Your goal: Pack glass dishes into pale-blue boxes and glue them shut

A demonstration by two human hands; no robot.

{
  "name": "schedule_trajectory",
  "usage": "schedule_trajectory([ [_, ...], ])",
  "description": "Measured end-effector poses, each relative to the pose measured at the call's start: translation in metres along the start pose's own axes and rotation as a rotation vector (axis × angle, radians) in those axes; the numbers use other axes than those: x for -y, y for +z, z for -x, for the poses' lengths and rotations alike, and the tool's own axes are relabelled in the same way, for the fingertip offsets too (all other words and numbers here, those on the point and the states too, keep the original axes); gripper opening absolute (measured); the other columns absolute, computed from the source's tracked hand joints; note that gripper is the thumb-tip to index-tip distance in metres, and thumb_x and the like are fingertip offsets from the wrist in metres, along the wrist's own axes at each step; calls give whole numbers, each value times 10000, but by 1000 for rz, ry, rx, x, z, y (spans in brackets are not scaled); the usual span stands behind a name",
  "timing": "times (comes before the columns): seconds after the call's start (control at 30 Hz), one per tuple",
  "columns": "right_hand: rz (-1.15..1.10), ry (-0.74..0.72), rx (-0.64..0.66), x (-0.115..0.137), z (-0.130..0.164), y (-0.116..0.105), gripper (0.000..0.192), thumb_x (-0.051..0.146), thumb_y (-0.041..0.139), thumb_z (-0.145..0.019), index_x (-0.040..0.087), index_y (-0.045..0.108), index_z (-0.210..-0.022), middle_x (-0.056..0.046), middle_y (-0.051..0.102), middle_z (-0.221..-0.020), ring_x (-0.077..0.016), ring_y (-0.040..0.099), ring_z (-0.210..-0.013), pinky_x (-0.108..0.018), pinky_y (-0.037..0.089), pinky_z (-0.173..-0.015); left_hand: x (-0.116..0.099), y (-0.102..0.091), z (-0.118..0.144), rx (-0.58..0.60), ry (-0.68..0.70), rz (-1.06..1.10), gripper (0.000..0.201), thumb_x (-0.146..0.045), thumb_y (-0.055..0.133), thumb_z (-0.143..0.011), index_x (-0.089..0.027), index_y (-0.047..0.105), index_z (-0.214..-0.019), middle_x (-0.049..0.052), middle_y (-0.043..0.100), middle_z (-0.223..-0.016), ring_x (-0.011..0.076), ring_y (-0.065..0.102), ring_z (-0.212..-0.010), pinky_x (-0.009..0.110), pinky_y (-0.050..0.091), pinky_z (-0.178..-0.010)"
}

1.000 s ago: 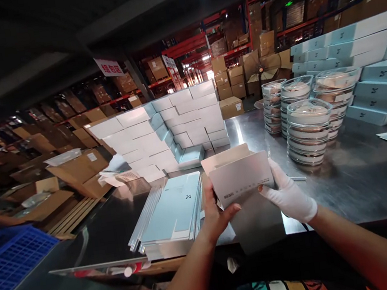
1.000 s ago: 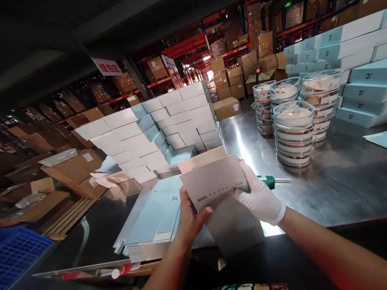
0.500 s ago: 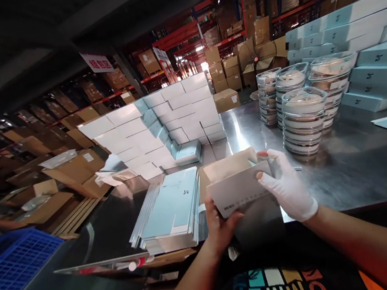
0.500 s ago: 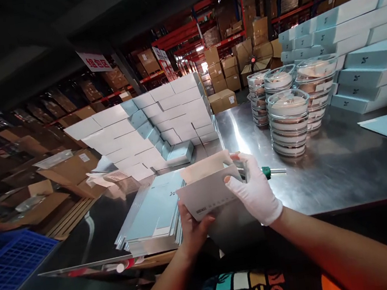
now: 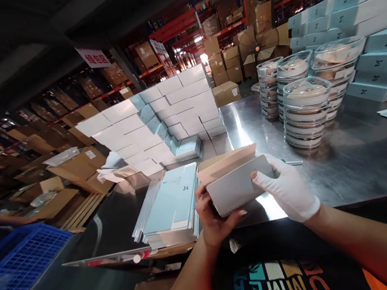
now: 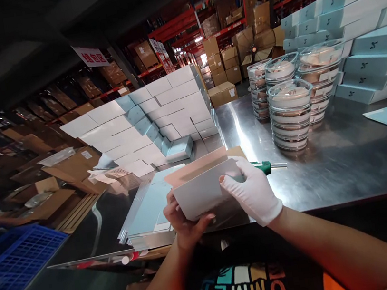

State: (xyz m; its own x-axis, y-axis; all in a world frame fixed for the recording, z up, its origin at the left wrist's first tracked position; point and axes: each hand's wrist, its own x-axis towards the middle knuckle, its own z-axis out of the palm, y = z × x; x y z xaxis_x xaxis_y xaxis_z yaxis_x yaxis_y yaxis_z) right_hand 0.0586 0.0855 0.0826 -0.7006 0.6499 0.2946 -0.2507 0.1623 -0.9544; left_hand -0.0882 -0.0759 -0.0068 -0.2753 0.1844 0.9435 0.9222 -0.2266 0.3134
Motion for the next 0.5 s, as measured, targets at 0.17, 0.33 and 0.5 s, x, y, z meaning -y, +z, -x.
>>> schedule_trajectory([
  [0.17,14,-77,-139,-18,-5,8,612,353,744,-795,238,626,-1385,-90,770,-1227,-278,724,-1139,-471,589,-1062,8,-2,11,118,-23,-71,792,-573,940,-784,-268,625,-1442,145,671,-1340,360,681,-1254,501,601,-1023],
  [0.33,55,-198,-60,-32,-23,-14,563,344,590,-950,236,581,-1502,-119,747,-1356,-285,721,-1229,-477,589,-1095,5,-11,1,120,-225,-39,561,-645,916,-783,-237,790,-1147,93,742,-1089,302,726,-1011,419,615,-867],
  [0.5,946,97,-11,-78,-56,-56,332,354,703,-911,132,762,-1150,-256,753,-1226,-438,724,-1204,-587,555,-1054,6,-12,-23,-108,-394,-15,597,-743,833,-805,-222,787,-1093,80,773,-1041,305,727,-1039,427,578,-947],
])
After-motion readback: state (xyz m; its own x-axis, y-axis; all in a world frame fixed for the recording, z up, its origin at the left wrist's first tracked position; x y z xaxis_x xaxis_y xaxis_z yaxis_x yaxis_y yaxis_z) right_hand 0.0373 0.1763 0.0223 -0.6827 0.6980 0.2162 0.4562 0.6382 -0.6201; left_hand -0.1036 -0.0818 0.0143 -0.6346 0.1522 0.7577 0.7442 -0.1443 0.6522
